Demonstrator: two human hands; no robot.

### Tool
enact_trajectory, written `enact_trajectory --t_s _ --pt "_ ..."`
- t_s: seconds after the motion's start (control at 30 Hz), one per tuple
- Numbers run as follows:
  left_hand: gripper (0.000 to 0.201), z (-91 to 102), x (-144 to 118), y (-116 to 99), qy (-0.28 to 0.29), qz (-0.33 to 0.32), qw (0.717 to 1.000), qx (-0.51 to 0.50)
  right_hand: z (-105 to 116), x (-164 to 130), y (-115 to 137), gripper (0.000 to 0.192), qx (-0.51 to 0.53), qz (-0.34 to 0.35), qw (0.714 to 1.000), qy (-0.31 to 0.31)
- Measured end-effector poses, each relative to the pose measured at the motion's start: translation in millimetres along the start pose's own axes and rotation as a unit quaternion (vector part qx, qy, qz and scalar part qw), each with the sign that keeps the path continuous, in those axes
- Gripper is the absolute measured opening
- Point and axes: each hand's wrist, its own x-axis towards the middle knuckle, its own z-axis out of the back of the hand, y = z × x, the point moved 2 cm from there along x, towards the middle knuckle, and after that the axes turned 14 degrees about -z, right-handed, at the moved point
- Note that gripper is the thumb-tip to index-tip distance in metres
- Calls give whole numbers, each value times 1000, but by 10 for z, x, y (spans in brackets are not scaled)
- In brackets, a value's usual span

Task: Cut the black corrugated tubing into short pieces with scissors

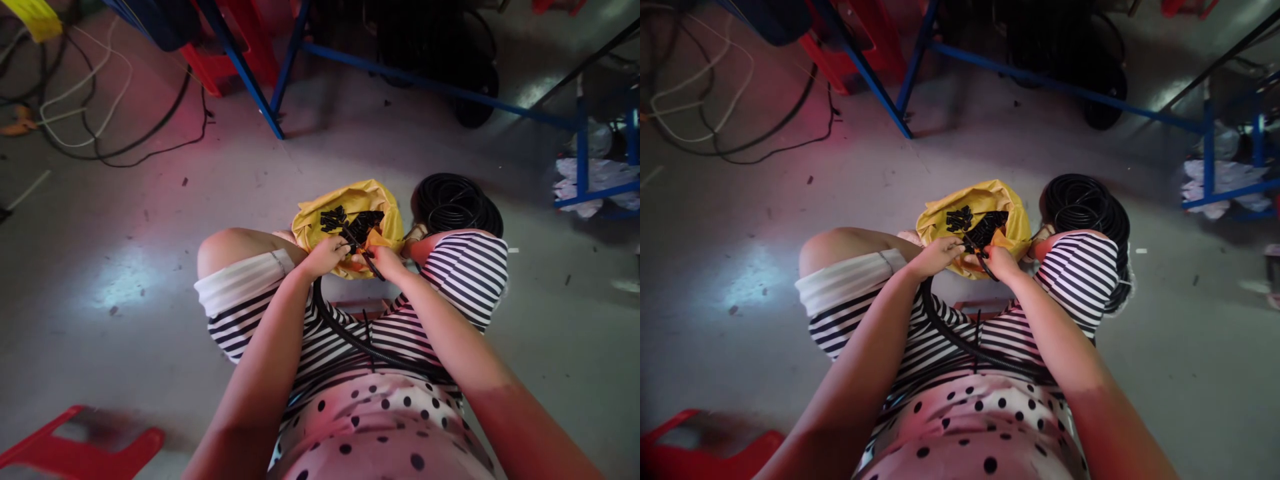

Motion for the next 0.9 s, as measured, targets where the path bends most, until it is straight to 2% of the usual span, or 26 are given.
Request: enact_trajectory --t_s 0.1,0.27,0.33,0.4,0.47,0.53,0.6,0.77,0.9 --pt "20 -25 11 -39 0 0 1000 -17 5 -6 19 55 95 -12 995 0" --pt "20 -81 -36 -240 23 -64 992 -107 69 -81 137 53 290 28 956 36" --pt "27 -107 -67 -289 23 -43 988 -149 120 -108 182 48 335 40 941 24" --pt "37 -128 -98 -301 23 19 977 -212 174 -126 211 42 360 44 932 -10" --pt "42 -144 -126 -308 30 81 957 -277 215 -135 225 36 365 43 929 -43" --pt "39 -156 -147 -335 36 115 937 -328 242 -134 225 32 358 45 930 -71" --pt "36 -177 -168 -383 33 143 913 -380 266 -124 211 30 354 48 928 -106" --pt "25 -279 -222 -532 -18 197 826 -527 345 -78 143 30 368 47 905 -206" --pt "19 -401 -258 -603 -25 235 788 -569 390 -58 112 31 334 54 908 -246"
